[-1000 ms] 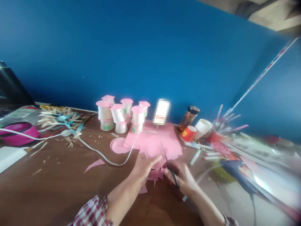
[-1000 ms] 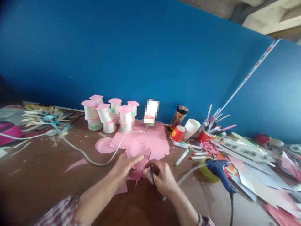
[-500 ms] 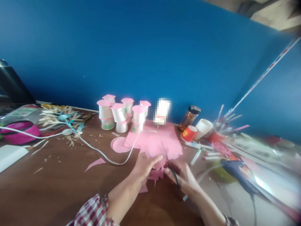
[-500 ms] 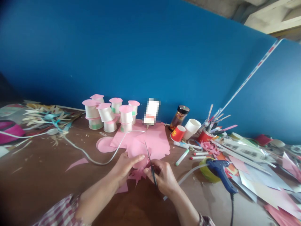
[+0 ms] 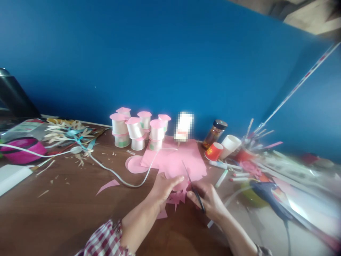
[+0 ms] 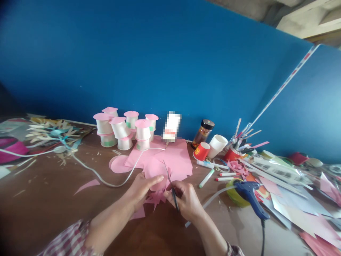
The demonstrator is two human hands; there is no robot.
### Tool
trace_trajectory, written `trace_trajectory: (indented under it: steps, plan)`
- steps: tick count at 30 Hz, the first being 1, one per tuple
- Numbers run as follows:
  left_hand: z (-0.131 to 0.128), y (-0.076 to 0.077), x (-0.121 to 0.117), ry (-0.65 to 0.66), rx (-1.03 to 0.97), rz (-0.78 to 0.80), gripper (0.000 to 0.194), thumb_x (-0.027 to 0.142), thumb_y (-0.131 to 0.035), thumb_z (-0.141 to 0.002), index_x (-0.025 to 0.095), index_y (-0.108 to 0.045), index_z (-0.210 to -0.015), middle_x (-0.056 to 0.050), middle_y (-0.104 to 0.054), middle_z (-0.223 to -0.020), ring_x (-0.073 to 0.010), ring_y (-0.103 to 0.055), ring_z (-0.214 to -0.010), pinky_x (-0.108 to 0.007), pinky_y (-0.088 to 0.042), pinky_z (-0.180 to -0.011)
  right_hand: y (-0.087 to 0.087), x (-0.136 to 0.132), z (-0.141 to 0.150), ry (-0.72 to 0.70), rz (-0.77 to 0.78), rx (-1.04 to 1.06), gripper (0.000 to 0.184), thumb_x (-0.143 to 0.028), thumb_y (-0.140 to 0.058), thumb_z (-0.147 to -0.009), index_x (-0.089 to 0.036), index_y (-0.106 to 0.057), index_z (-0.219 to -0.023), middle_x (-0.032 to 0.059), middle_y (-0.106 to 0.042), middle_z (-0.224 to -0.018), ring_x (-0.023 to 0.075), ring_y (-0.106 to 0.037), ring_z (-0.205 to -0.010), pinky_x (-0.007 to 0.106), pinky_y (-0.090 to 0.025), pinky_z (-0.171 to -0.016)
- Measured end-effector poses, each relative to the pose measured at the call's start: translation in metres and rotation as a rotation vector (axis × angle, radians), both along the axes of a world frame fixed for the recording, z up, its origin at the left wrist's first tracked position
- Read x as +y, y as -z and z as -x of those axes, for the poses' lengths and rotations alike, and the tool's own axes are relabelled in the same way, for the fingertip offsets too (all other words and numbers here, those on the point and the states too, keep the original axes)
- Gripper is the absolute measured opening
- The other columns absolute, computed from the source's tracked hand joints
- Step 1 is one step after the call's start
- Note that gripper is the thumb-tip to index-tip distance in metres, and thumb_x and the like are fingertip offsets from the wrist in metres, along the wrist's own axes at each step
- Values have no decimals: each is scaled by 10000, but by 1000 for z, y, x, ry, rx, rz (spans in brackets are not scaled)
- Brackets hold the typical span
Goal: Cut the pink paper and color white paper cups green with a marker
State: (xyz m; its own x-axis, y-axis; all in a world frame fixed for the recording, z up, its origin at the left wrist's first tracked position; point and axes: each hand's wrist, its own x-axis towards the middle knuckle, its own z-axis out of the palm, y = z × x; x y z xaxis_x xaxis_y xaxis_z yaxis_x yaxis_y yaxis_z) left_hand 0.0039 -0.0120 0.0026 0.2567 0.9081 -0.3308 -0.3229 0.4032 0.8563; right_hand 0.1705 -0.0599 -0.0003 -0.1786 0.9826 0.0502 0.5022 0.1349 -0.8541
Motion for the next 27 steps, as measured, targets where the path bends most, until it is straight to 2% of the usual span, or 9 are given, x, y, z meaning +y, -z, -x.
trace_trajectory:
  steps: [4,9,13,20,27]
  plan:
    - [0,-2,1,-6,-9,5,301,263,-775,-580,79,-687,-802,-103,-690,-693,-211,-640,-624,-293,-486,-535,-1,-1,0,-3,-3,-4,267,-395,-651,-811,-137,-600,-763,-55,-429,-531,76,-417,-455,184,-285,-435]
    - [1,0,2,15,3,-6,266,267,-770,-594,86,-689,-771,-87,-678,-656,-183,-623,-582,-268,-473,-506,-1,0,0,0,-4,-10,269,-393,-651,-809,-136,-601,-748,-55,-421,-523,76,-416,-446,185,-281,-431]
    - [2,3,2,51,-11,-22,277,279,-753,-624,95,-697,-824,-87,-689,-676,-184,-630,-585,-270,-480,-508,1,1,0,-2,4,2,261,-386,-654,-807,-138,-596,-747,-53,-431,-528,77,-427,-449,183,-290,-431]
    - [3,-4,2,43,70,-29,216,224,-740,-616,92,-698,-782,-89,-690,-652,-184,-631,-573,-264,-477,-507,-3,1,2,-6,61,74,284,-408,-672,-779,-135,-591,-776,-42,-475,-547,86,-461,-455,182,-325,-431]
    - [7,2,6,114,67,-86,293,262,-756,-620,100,-703,-858,-112,-715,-766,-207,-653,-663,-291,-501,-587,-7,1,2,-27,77,89,316,-433,-674,-771,-128,-593,-784,-41,-483,-550,87,-472,-448,186,-343,-433]
